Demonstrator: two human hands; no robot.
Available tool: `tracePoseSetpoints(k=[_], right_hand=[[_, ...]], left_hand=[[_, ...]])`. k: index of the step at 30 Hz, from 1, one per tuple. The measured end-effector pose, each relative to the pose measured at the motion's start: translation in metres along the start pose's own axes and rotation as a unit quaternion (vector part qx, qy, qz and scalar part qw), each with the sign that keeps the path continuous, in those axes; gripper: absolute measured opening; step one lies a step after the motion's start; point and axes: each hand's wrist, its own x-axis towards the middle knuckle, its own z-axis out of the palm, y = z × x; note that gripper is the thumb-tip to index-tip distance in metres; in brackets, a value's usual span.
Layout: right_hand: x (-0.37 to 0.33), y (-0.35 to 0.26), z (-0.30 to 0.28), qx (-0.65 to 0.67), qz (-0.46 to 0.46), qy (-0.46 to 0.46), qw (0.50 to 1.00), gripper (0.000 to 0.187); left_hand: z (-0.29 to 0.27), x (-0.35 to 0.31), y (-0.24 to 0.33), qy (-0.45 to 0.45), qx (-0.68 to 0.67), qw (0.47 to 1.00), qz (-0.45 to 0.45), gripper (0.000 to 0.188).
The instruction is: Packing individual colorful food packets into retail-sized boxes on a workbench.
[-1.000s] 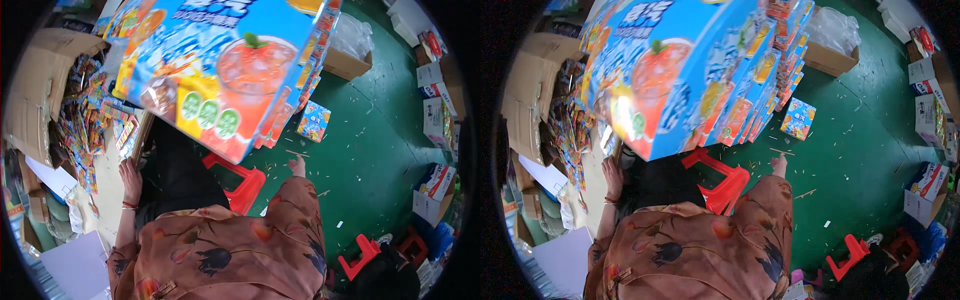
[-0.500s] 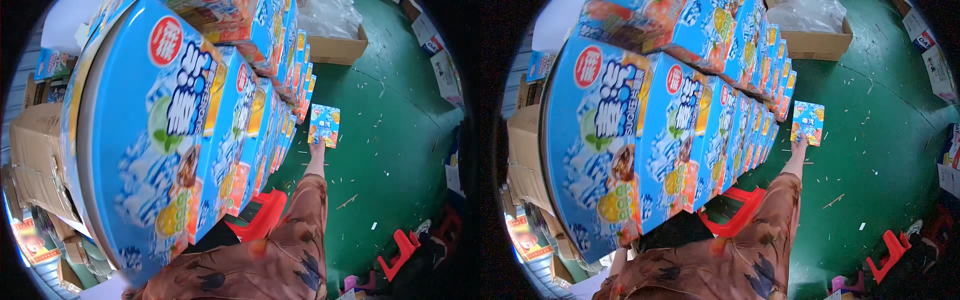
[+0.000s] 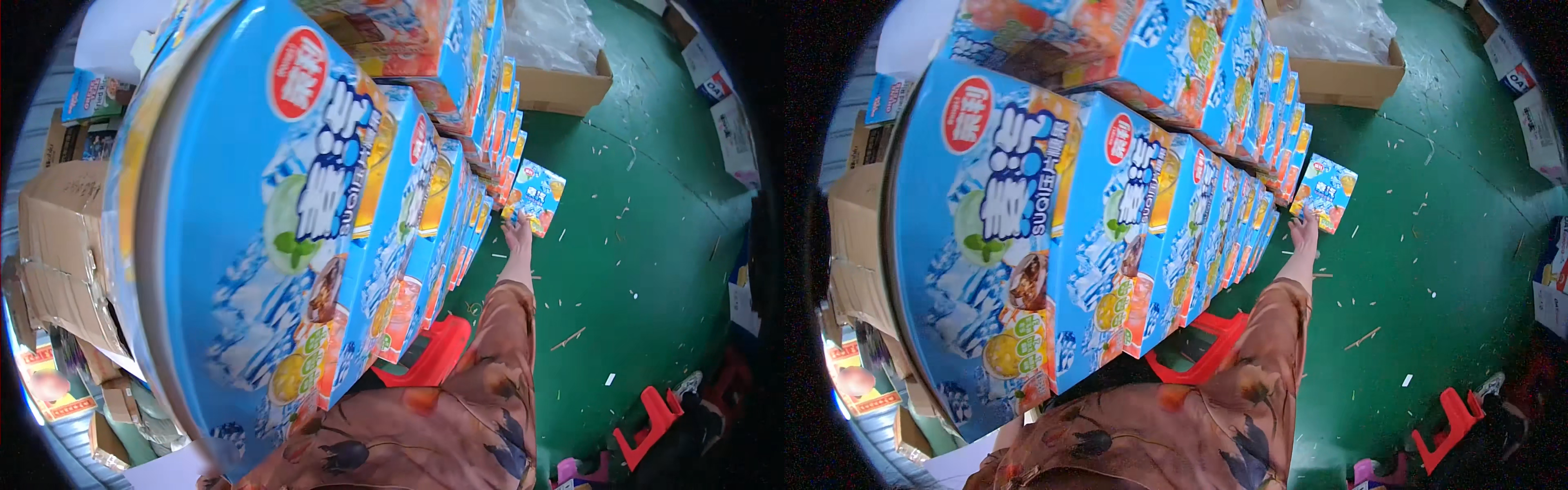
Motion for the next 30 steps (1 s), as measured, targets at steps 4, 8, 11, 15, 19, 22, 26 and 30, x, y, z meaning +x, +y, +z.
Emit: tracePoseSetpoints(k=[4,8,11,15,19,22,26,30], right_hand=[[0.005,-0.015,-0.008,-0.048,-0.046,-0.012,0.998,0.083],[-0.033,-0.002,-0.073,-0.045,-0.119,0.117,0.985,0.078],[-0.129,0.082,-0.101,-0.240,-0.142,0.095,0.956,0.044],[-0.194,0.108,-0.249,-0.237,-0.182,-0.087,0.950,0.020],[-0.307,0.146,-0.212,-0.481,-0.097,0.126,0.862,0.039],[-0.344,0.125,-0.175,-0.488,-0.314,-0.110,0.807,0.037],[-0.398,0.083,-0.049,-0.621,-0.445,-0.175,0.621,0.031],[-0.506,0.130,0.123,-0.624,-0.475,-0.309,0.538,0.024]], left_hand=[[-0.028,0.184,-0.028,0.007,0.016,1.000,0.003,0.047],[-0.036,0.204,-0.049,0.021,0.015,1.000,-0.012,0.050],[-0.049,0.188,-0.033,0.048,0.000,0.995,-0.086,0.044],[-0.075,0.197,-0.019,0.101,-0.087,0.985,-0.107,0.035],[-0.070,0.206,-0.010,0.102,-0.070,0.987,-0.098,0.036],[-0.061,0.203,-0.012,0.133,-0.058,0.985,-0.089,0.034],[-0.080,0.195,-0.012,0.161,-0.137,0.972,-0.102,0.035],[-0.082,0.177,-0.038,0.193,-0.297,0.929,-0.104,0.043]])
